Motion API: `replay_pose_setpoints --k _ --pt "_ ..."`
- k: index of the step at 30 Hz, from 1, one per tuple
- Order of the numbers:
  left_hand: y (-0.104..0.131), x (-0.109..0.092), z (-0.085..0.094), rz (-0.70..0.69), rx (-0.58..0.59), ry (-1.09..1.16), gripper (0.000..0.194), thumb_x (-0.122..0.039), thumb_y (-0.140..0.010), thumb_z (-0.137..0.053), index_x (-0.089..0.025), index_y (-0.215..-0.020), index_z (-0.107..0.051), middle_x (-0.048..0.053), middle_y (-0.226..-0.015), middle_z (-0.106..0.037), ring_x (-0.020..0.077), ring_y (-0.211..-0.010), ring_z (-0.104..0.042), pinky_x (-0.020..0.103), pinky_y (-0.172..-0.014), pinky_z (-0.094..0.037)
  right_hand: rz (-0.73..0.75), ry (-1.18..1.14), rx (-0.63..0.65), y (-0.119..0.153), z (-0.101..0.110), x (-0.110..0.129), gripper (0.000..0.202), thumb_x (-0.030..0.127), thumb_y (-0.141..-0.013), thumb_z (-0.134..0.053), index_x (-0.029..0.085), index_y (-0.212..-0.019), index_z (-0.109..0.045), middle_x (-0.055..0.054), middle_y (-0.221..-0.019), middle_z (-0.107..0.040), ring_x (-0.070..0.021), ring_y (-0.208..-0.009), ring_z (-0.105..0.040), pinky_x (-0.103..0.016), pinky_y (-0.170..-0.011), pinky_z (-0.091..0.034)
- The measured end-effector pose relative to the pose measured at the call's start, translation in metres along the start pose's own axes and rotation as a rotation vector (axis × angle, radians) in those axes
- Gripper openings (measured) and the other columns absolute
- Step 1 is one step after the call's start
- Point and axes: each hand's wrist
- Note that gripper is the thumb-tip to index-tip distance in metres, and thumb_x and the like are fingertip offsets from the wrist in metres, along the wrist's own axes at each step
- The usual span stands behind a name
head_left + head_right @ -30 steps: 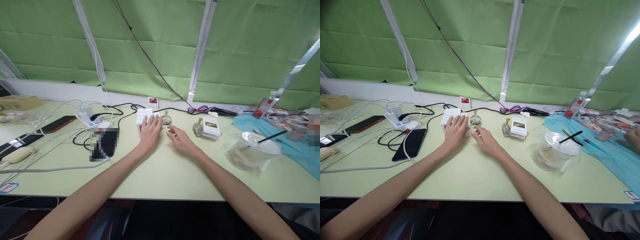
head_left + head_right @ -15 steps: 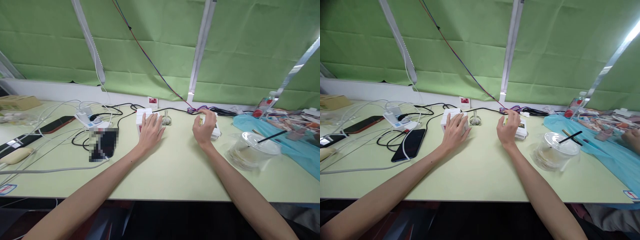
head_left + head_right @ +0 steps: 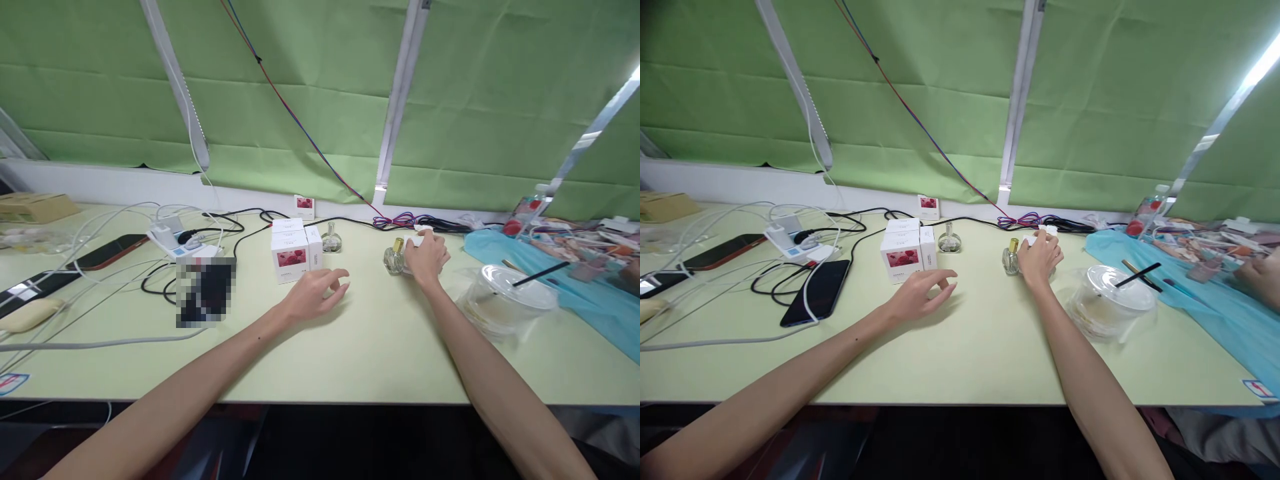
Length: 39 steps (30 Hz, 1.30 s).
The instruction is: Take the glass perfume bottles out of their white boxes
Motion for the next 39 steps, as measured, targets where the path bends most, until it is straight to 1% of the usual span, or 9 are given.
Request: replay_pose_setpoints --k 3,5,16,21,25,29,33,36,39 --pt "0.001 -0.005 0.0 0.099 0.141 0.024 0.026 -0.035 -0.099 -0.048 -0.02 -0.114 -0.064 0.0 -0.073 -0.071 0.0137 -0.064 -0.065 0.026 -0.064 -0.048 -0.01 0.027 0.053 0.0 -0.002 -0.002 0.035 0.029 -0.08 -0.058 0.019 -0.114 -0.058 -0.014 -0.113 -0.053 -0.0329 -0.108 -0.053 -0.052 -0.1 -0.033" --pt "0.001 -0.007 0.002 0.143 0.19 0.033 0.027 -0.036 -0.099 -0.047 -0.022 -0.114 -0.065 -0.001 -0.071 -0.071 0.0136 -0.063 -0.064 0.025 -0.063 -0.046 -0.013 0.037 0.072 0.0 -0.002 -0.002 0.037 0.029 -0.079 -0.061 0.02 -0.114 -0.058 -0.014 -0.114 -0.053 -0.0329 -0.109 -0.053 -0.051 -0.1 -0.034" --pt "0.0 -0.012 0.006 0.212 0.275 0.054 0.028 -0.037 -0.099 -0.045 -0.024 -0.112 -0.066 -0.002 -0.067 -0.068 0.014 -0.059 -0.061 0.025 -0.057 -0.041 -0.077 0.027 0.154 -0.002 0.002 -0.001 0.044 0.031 -0.079 -0.064 0.022 -0.121 -0.054 -0.015 -0.124 -0.051 -0.034 -0.111 -0.055 -0.046 -0.093 -0.042" --pt "0.0 -0.012 0.006 0.216 0.282 0.049 0.028 -0.037 -0.099 -0.045 -0.023 -0.112 -0.066 -0.002 -0.067 -0.068 0.0135 -0.059 -0.06 0.025 -0.056 -0.04 -0.08 0.0 0.096 -0.002 0.002 0.0 0.047 0.024 -0.074 -0.064 0.022 -0.12 -0.054 -0.015 -0.125 -0.051 -0.0325 -0.108 -0.056 -0.046 -0.091 -0.044" --pt "0.0 -0.013 0.006 0.22 0.285 0.052 0.028 -0.037 -0.099 -0.045 -0.023 -0.111 -0.066 -0.002 -0.066 -0.068 0.0131 -0.058 -0.06 0.025 -0.056 -0.038 -0.033 -0.043 -0.038 -0.003 0.003 0.0 0.047 0.023 -0.073 -0.065 0.022 -0.119 -0.054 -0.015 -0.126 -0.05 -0.0324 -0.11 -0.055 -0.049 -0.094 -0.043" --pt "-0.001 -0.013 0.005 0.216 0.288 0.05 0.028 -0.037 -0.099 -0.045 -0.022 -0.11 -0.067 -0.002 -0.068 -0.068 0.0129 -0.06 -0.06 0.025 -0.057 -0.038 0.051 -0.123 -0.215 -0.004 0.006 0.004 0.047 0.021 -0.075 -0.063 0.021 -0.12 -0.053 -0.016 -0.128 -0.048 -0.0338 -0.118 -0.051 -0.051 -0.098 -0.041" --pt "0.0 -0.01 0.004 0.227 0.282 0.069 0.028 -0.037 -0.099 -0.046 -0.022 -0.11 -0.066 -0.002 -0.068 -0.068 0.0128 -0.06 -0.06 0.025 -0.059 -0.039 0.264 -0.264 -0.356 0.001 0.011 0.016 0.042 0.026 -0.08 -0.063 0.019 -0.12 -0.052 -0.017 -0.13 -0.047 -0.0332 -0.126 -0.047 -0.051 -0.103 -0.041" --pt "0.0 -0.008 0.003 0.236 0.257 0.09 0.027 -0.037 -0.099 -0.046 -0.022 -0.111 -0.065 -0.002 -0.069 -0.069 0.0131 -0.062 -0.06 0.026 -0.062 -0.042 0.477 -0.387 -0.392 0.013 0.016 0.031 0.04 0.031 -0.085 -0.062 0.02 -0.121 -0.05 -0.017 -0.13 -0.047 -0.0316 -0.129 -0.046 -0.051 -0.107 -0.039" --pt "0.001 -0.006 0.001 0.249 0.228 0.108 0.028 -0.038 -0.099 -0.046 -0.022 -0.116 -0.061 -0.001 -0.075 -0.069 0.0138 -0.065 -0.061 0.026 -0.065 -0.044 0.641 -0.476 -0.334 0.031 0.018 0.046 0.038 0.031 -0.087 -0.061 0.021 -0.122 -0.049 -0.017 -0.128 -0.049 -0.0301 -0.129 -0.047 -0.051 -0.108 -0.04"
Point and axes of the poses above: each hand's wrist, its own y-axis away from the middle knuckle, its own z-axis out of the back of the hand, x = y × z
